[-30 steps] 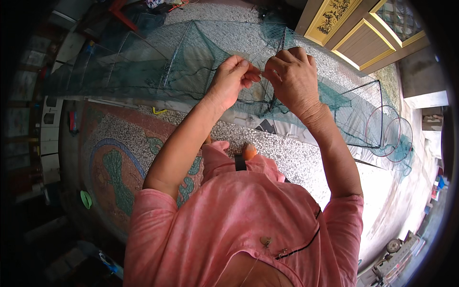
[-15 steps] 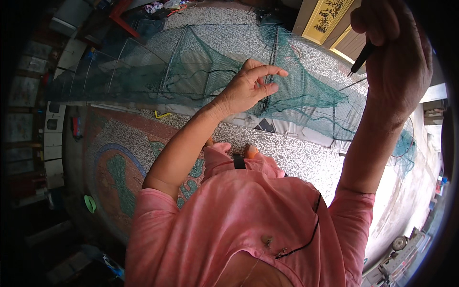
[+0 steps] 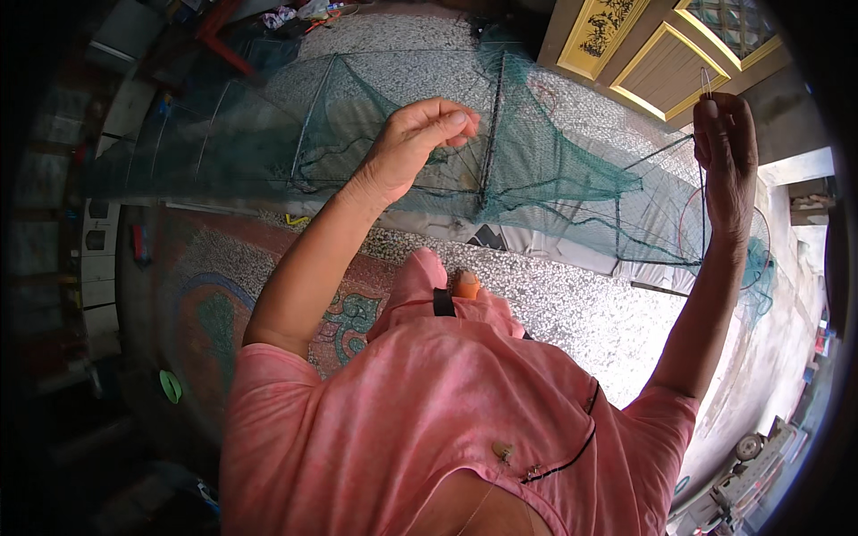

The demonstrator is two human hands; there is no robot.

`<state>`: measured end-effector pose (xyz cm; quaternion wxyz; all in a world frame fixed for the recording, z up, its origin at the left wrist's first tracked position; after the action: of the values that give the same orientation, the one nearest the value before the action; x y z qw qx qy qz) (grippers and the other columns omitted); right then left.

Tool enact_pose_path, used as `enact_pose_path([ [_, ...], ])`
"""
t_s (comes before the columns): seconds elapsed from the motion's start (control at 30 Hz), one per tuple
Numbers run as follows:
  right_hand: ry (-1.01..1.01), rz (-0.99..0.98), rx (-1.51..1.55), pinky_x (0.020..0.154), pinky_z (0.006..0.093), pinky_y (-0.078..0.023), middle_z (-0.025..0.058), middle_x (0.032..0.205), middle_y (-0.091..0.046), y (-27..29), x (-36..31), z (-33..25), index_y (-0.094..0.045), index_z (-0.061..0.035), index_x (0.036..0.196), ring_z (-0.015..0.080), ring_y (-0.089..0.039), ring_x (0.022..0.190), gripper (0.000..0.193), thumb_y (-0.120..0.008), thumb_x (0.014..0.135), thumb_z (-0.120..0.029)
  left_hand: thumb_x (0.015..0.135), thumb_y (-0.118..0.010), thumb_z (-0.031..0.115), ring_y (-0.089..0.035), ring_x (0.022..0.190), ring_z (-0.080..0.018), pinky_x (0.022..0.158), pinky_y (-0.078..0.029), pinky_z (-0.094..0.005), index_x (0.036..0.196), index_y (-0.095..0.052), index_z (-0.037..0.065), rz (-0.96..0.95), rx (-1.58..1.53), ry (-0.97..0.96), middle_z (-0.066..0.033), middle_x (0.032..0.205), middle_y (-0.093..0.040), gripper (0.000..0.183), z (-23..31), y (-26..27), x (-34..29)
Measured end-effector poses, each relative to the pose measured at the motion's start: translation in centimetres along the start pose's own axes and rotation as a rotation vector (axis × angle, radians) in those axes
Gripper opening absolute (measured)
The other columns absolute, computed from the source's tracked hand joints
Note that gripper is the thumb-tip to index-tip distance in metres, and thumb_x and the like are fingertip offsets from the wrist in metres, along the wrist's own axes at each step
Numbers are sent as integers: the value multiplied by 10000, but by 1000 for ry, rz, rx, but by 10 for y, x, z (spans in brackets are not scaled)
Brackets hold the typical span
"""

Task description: The person uses a netting needle and thread to repair or assemble a large green mesh fishing net laid out on the floor. They join sections of the mesh by threading and tying knots by hand.

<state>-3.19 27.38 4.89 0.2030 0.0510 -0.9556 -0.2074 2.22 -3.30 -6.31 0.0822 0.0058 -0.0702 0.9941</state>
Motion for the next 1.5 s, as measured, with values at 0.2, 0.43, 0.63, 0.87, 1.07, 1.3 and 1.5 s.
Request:
enact_pose_path([
  [0.2,463,-328,-495,642,306,-504,12,863,-599,-116,-17,-58,-624,-100,854,163,-588,826,29,-602,843,-114,951,-450,187,-614,767,-141,631,-450,-223,894,-536,58,18,-181,123,-98,979,-620,165,-2,18,11],
  [0.43,317,-387,-758,635,302,-505,5,826,-576,-161,-15,-24,-656,-139,829,193,-564,820,35,-626,814,-150,942,-479,183,-516,636,-43,496,-343,-160,885,-528,51,-6,-92,195,-80,950,-634,152,-11,10,4],
  [0.63,224,-392,-729,654,320,-501,7,800,-578,-162,-17,-16,-664,-145,810,206,-553,823,48,-638,781,-117,940,-482,196,-503,643,-30,528,-368,-153,897,-532,46,19,87,178,-51,1006,-636,163,-19,9,1],
  [0.87,144,-327,-441,706,340,-462,47,809,-584,-172,-17,5,-630,-104,788,239,-545,804,73,-643,735,-56,945,-465,165,-544,608,-69,558,-456,-190,840,-505,23,32,-53,253,-85,951,-647,182,-20,9,3],
  [1.07,292,-130,-75,716,354,-455,109,882,-502,-190,-18,-12,-563,-68,866,300,-521,857,250,-709,663,-89,947,-460,182,-484,597,-38,477,-345,-173,858,-490,66,180,-252,225,-111,898,-629,149,-38,33,2],
  [1.3,334,-320,-670,739,327,-422,34,882,-524,-208,-15,-26,-644,-133,798,208,-499,886,179,-692,665,-242,945,-463,166,-485,649,-73,547,-364,-208,882,-494,70,166,-296,299,-97,886,-614,119,-30,27,-3],
  [1.5,496,-169,-54,715,332,-423,1,813,-549,-232,-2,-80,-628,-142,804,185,-516,821,170,-688,718,-276,892,-535,75,-500,712,-59,610,-413,-209,1080,-519,47,347,-431,345,-22,987,-528,190,-60,38,-8],
])
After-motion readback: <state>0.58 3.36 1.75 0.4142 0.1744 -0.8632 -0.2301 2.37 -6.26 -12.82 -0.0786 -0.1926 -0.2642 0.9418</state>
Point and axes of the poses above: each hand's wrist, its own x-axis towards the middle knuckle, its own y-axis out of the back of the hand, z = x × y, the point moved 7 cm from there along x, towards the middle knuckle
